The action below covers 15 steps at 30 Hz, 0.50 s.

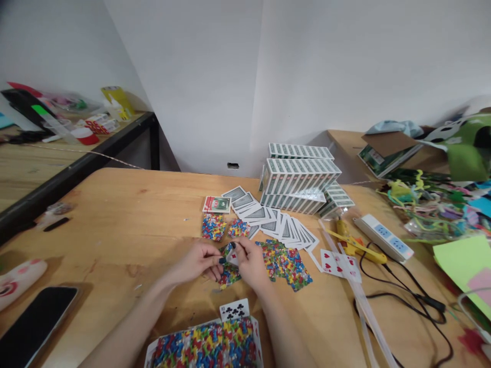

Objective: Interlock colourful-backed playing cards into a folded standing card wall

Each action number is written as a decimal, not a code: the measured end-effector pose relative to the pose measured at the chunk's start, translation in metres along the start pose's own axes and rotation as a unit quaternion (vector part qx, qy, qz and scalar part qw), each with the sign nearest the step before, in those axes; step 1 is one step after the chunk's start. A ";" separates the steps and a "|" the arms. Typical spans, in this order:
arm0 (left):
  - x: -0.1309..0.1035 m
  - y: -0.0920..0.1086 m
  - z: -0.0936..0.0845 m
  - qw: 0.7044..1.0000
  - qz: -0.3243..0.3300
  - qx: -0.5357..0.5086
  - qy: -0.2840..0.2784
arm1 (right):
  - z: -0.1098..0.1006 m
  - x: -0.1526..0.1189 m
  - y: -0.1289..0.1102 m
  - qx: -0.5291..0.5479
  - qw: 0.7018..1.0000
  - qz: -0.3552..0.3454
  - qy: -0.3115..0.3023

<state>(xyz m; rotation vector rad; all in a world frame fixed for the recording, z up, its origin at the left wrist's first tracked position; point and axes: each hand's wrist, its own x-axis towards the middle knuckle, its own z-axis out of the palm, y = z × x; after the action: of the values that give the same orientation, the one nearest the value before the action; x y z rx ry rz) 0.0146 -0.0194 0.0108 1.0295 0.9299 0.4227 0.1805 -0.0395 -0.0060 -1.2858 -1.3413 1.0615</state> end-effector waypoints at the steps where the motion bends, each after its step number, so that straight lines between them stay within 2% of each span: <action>1: 0.000 -0.001 0.001 1.000 0.007 0.000 0.007 | -0.001 0.001 -0.001 0.024 1.000 0.006 -0.001; 6: 0.001 -0.001 0.003 0.997 0.048 -0.019 0.063 | -0.003 0.005 -0.005 0.147 0.988 0.035 0.034; 10: 0.001 0.003 0.005 0.988 0.090 -0.049 0.118 | -0.002 0.004 -0.004 0.169 0.984 0.058 0.023; 15: 0.002 0.003 0.005 0.989 0.103 -0.043 0.101 | -0.001 0.003 -0.002 0.191 0.978 0.083 0.013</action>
<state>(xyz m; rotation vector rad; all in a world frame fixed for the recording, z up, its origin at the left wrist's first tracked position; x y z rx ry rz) 0.0203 -0.0197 0.0132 1.0209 0.9796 0.7447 0.1808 -0.0368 -0.0035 -1.1287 -0.9627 1.3387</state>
